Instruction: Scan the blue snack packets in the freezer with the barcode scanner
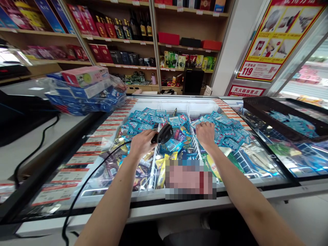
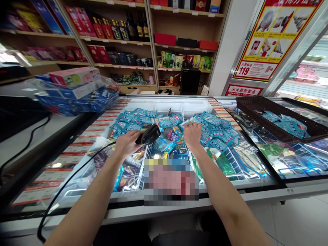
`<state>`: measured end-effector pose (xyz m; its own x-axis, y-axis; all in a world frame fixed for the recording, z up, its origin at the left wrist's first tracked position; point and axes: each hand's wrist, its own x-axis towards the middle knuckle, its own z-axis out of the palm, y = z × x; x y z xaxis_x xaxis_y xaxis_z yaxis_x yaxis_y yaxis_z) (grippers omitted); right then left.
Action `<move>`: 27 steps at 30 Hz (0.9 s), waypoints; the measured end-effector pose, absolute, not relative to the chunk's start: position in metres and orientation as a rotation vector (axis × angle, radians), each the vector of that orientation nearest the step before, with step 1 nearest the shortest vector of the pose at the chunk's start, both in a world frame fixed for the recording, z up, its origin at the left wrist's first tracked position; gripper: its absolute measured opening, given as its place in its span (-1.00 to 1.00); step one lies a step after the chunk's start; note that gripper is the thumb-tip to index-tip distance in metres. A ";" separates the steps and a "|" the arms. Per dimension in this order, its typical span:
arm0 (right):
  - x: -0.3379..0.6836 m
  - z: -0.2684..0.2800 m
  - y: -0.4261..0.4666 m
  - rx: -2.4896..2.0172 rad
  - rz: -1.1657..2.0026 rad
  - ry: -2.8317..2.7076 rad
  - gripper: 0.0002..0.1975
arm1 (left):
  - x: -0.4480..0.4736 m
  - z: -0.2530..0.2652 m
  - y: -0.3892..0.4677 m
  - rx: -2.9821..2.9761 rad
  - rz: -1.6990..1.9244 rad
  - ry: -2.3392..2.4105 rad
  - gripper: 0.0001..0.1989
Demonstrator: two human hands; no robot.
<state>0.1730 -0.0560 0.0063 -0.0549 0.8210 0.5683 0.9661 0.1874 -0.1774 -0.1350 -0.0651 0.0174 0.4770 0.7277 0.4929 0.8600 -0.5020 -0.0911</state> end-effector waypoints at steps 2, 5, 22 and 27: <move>0.164 0.006 -0.056 -1.611 -0.325 -2.000 -0.72 | -0.139 0.017 -0.064 -2.381 -0.572 -1.359 -0.71; 0.146 0.002 -0.052 -1.513 -0.278 -2.160 -0.65 | -0.144 0.016 -0.063 -2.345 -0.595 -1.394 -0.72; 0.130 -0.001 -0.049 -1.441 -0.050 -2.221 -0.72 | -0.144 0.016 -0.064 -2.337 -0.587 -1.387 -0.73; 0.126 -0.016 -0.044 -1.497 -0.099 -1.961 -0.59 | -0.143 0.017 -0.064 -2.350 -0.603 -1.379 -0.73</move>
<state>0.1262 -0.0437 -0.0155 -0.1274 0.8334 0.5378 0.8832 0.3421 -0.3208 -0.1433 -0.0644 0.0166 0.4359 0.7324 0.5230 0.8812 -0.4655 -0.0826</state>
